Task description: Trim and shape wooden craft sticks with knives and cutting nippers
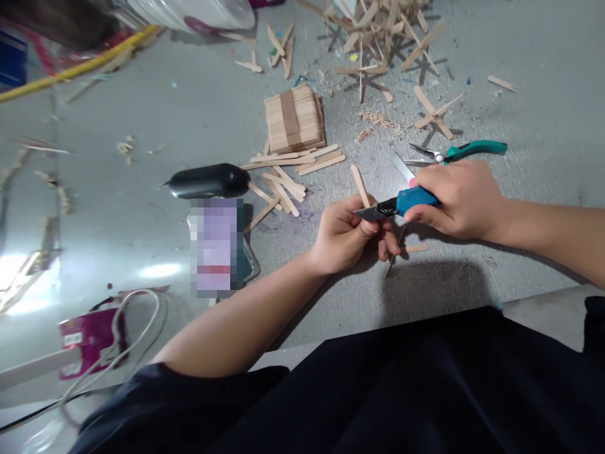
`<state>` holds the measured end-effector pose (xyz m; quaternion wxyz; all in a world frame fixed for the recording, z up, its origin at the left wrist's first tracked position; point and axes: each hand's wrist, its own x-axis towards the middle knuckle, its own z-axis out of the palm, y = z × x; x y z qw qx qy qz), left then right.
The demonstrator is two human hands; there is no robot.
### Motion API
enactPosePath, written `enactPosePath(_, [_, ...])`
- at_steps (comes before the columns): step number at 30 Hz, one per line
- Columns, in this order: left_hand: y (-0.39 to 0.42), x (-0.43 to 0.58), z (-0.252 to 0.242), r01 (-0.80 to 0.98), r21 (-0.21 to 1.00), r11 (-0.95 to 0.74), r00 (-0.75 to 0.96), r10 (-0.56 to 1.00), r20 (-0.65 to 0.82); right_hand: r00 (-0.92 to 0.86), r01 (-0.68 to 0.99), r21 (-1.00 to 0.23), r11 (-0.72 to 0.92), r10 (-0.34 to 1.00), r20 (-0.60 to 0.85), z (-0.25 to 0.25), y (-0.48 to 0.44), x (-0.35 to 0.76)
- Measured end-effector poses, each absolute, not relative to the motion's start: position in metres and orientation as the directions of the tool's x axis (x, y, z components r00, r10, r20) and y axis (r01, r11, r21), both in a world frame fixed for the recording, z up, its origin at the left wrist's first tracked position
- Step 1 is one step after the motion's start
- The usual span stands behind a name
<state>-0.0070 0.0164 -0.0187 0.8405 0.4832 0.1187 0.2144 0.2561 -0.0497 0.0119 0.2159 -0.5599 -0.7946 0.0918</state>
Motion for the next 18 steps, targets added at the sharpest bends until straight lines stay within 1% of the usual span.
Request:
enactPosePath(10, [0.017,-0.006,-0.007,-0.209,0.859,0.468,0.886,0.462,-0.036,-0.302,0.848,-0.398,0.349,0.937,0.178,0.025,-0.049,0.258])
enactPosePath(15, [0.016,-0.007,-0.010,-0.233,0.865,0.444,0.885,0.465,-0.001,-0.291,0.858,-0.413,0.307,0.951,0.103,0.030,-0.049,0.258])
enactPosePath(18, [0.016,-0.007,-0.010,-0.258,0.864,0.433,0.884,0.467,0.029,-0.283,0.859,-0.413,0.303,0.953,0.110,0.030,-0.049,0.257])
